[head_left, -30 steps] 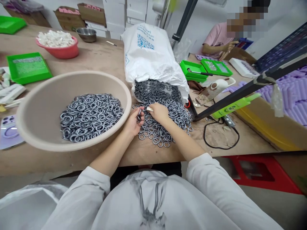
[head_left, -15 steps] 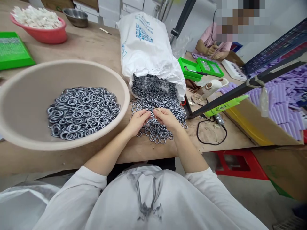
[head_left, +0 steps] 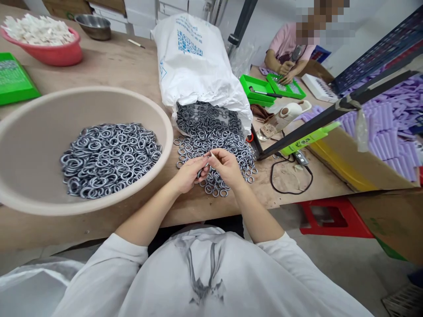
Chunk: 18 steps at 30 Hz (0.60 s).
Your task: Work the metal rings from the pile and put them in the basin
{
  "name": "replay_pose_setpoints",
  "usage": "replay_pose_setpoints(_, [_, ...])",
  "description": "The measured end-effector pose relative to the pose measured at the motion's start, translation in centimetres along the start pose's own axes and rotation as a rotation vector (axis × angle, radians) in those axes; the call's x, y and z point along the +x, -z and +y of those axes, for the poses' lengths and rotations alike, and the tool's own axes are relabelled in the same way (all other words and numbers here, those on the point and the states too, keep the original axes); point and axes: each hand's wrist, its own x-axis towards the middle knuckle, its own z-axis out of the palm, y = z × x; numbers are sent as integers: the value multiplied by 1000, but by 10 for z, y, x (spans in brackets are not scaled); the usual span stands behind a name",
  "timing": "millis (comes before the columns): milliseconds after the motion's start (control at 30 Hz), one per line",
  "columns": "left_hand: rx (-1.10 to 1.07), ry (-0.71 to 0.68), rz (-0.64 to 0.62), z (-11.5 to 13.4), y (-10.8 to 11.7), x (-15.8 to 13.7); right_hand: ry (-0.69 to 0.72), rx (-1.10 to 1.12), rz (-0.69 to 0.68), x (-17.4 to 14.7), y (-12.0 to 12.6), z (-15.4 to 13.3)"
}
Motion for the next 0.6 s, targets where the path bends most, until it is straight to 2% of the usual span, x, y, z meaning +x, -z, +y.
replay_pose_setpoints(133, [-10, 23, -48, 2, 2, -1, 116, -144, 114, -6, 3, -3])
replay_pose_setpoints(267, [-45, 10, -30, 2, 2, -1, 179, -443, 44, -21, 4, -7])
replay_pose_setpoints(333, [-66, 7, -9, 1, 1, -1, 191, -524, 17, -25, 3, -9])
replay_pose_setpoints(500, [-97, 27, -8, -2, 2, -2, 175, -552, 6, -25, 3, -8])
replay_pose_setpoints(600, [-94, 50, -33, 1, 5, -1, 82, -475, -9, -23, 0, -6])
